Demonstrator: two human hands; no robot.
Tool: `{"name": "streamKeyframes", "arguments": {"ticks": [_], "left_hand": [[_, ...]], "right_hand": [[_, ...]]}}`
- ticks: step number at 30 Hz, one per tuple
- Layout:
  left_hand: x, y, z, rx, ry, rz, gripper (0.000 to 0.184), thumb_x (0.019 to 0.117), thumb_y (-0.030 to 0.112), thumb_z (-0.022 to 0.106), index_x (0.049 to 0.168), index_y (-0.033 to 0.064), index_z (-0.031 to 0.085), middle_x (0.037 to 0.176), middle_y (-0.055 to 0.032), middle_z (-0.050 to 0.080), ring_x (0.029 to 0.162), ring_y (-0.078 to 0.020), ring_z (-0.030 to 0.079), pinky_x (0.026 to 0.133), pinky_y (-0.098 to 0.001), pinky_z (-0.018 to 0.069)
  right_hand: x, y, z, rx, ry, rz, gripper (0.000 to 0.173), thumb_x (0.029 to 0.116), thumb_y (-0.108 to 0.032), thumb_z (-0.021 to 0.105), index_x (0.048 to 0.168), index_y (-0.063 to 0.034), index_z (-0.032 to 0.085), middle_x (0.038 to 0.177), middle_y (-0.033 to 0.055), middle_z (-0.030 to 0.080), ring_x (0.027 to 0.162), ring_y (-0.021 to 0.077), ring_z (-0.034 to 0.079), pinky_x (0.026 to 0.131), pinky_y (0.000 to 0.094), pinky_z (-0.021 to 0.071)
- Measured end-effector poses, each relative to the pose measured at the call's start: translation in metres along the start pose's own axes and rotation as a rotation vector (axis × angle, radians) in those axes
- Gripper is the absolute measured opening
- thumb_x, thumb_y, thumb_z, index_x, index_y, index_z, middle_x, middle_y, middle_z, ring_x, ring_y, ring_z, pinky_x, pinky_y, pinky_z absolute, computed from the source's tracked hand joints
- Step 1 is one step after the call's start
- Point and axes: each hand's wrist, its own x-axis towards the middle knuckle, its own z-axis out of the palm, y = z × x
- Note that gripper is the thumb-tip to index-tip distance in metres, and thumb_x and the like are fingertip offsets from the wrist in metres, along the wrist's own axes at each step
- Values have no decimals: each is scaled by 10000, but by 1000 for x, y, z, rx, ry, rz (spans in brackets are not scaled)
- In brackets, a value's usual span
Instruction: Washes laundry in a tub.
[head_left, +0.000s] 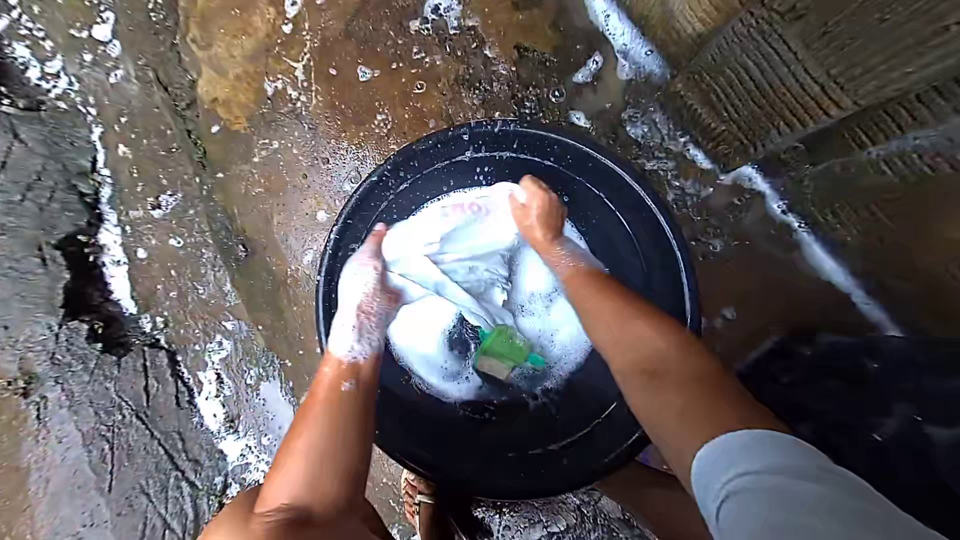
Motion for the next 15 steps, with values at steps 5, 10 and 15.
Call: {"name": "streamKeyframes", "arguments": {"ticks": [5,10,15], "left_hand": [[64,-75,31,318,-62,78,602,1066,369,557,1566,87,378,1418,-202,578,1210,-307,616,997,-500,521],[63,-170,105,1145,-337,344,885,974,687,477,1552,20,422,1667,-292,209,1550,-498,135,1221,-702,112],[85,-163,59,1177,-317,244,529,1066,436,505,1469,97,548,1422,-206,599,1341,-407,548,1088,-624,440]], "right_hand": [[-24,67,48,-82,60,35,492,1002,-348,589,1439,-123,600,1567,225,436,1425,447,422,1135,658,338],[-73,68,100,-126,-250,-322,509,901,-321,702,1343,-71,671,1552,199,483,1501,436,330,1183,693,244],[-67,119,78,-224,-130,-137,486,1024,-369,518,1359,-39,642,1579,278,401,1498,497,296,1183,732,186]]}}
